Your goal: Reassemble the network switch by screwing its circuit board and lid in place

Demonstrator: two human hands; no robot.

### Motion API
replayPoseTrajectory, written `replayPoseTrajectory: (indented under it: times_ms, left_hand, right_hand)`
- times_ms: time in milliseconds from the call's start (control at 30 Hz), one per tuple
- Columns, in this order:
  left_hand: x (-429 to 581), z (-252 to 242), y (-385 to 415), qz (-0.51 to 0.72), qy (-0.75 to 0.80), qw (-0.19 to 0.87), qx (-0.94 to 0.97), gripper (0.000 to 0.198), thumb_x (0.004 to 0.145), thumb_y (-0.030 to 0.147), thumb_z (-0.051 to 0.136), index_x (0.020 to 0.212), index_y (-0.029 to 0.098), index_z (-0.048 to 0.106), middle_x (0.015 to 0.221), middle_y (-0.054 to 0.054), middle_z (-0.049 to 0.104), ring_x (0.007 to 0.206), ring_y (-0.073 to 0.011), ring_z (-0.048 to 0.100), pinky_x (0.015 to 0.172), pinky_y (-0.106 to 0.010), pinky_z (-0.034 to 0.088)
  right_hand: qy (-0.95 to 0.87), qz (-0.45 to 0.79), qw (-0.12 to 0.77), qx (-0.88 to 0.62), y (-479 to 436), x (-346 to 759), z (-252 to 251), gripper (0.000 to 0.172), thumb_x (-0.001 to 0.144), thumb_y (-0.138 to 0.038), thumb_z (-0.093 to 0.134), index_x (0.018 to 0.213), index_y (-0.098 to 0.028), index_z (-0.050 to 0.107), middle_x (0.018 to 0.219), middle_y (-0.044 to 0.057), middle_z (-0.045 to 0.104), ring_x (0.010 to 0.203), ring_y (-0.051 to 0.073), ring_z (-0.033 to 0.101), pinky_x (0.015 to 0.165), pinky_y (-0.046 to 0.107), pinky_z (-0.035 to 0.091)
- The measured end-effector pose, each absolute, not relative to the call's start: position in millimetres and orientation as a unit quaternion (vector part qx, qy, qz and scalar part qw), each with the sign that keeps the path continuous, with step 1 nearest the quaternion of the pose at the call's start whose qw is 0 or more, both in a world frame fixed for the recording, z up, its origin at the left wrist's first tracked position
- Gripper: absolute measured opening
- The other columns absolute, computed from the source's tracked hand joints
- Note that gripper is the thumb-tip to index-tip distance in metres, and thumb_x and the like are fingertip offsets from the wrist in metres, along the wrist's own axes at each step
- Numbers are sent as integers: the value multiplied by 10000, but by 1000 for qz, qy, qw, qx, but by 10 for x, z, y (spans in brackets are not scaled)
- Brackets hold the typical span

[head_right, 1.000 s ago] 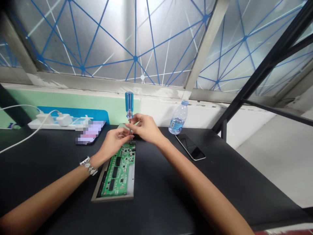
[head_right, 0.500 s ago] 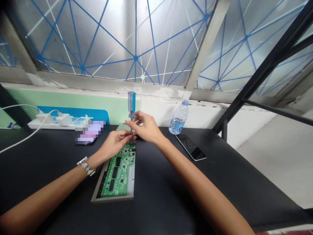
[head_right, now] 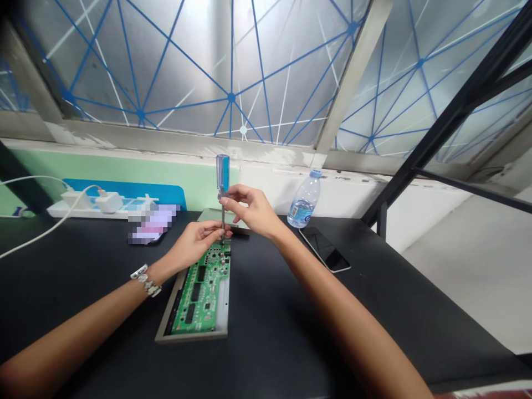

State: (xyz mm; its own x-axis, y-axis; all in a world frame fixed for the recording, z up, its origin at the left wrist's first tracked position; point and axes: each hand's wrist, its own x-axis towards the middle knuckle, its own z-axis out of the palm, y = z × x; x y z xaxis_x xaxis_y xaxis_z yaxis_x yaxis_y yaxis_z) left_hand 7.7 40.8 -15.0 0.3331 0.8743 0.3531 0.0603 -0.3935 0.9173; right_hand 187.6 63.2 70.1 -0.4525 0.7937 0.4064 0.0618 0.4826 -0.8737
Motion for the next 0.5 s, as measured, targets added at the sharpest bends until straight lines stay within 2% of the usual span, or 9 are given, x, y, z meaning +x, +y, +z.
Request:
replayPoseTrajectory:
  times_ms: [133,300,500]
  left_hand:
    - [79,-162,405,469,349,422,693,249,934,267,572,1088,143,723,1072,-117,763,1011,-250,722,947,-379,539]
    - [87,-162,377,470,364,382,707,272,939,286,566,1118,150,720,1079,-108,766,1012,-251,724,947,-371,539]
    - [89,-172,364,470,381,341,719,243,948,306,555,1034,152,722,1023,-95,777,952,-236,737,899,-348,559]
  right_hand:
    - [-731,387,474,-302,635,1840,681,295,776,-414,748,841,-195,561,800,9,573,746,152,579,514,245,501]
    - [-732,262,526,-346,572,1761,654,305,779,-379,746,756,-204,497,679,-39,521,640,116,508,578,250,441]
    - [-723,171,530,-409,492,1681,623,318,795,-406,724,743,-212,478,644,-48,520,600,116,499,575,256,382]
